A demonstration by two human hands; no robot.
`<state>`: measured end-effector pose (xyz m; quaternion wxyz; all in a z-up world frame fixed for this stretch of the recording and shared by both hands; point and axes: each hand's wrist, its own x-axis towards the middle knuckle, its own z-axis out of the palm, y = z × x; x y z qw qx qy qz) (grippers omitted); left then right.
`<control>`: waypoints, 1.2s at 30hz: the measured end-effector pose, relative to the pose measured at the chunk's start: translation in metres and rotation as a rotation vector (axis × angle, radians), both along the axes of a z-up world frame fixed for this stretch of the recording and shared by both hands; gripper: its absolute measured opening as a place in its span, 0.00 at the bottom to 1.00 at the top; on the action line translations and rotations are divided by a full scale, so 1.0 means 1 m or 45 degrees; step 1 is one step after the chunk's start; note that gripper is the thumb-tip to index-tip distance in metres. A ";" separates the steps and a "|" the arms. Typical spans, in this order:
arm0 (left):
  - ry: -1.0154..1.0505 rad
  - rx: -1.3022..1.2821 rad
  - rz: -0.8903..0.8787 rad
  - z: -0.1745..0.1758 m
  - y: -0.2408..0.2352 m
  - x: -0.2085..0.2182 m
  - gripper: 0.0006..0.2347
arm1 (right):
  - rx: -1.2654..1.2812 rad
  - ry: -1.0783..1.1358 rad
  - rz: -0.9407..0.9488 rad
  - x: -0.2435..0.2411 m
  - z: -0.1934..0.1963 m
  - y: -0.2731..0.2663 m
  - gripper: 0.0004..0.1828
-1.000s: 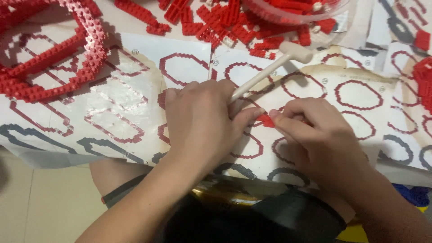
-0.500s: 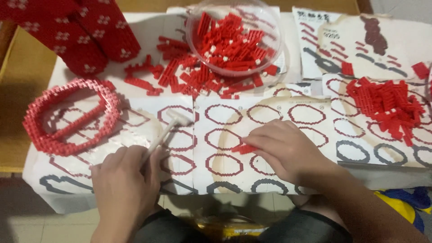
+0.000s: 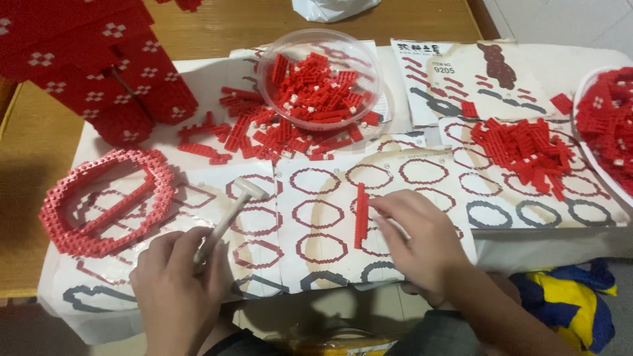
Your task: The person assembles red micro-pearl bricks into hexagonal shapes on a printed template. They place bricks along the outlines, use a small hammer to secure them, and continue building the pattern.
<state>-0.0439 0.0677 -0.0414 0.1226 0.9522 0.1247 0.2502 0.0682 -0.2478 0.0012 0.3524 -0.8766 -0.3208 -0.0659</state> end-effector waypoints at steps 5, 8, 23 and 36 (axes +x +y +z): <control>0.175 -0.201 0.043 0.001 0.004 0.001 0.11 | -0.132 0.152 -0.176 0.002 -0.009 0.012 0.17; 0.025 -0.177 -0.071 -0.002 0.007 0.001 0.09 | -0.282 0.169 -0.239 0.004 -0.008 0.021 0.17; 0.048 -0.345 -0.072 0.014 0.004 0.000 0.08 | -0.118 -0.151 0.115 0.005 -0.026 0.028 0.14; 0.025 0.047 -0.541 0.018 -0.052 -0.025 0.19 | -0.500 -0.116 0.214 0.005 -0.016 0.034 0.24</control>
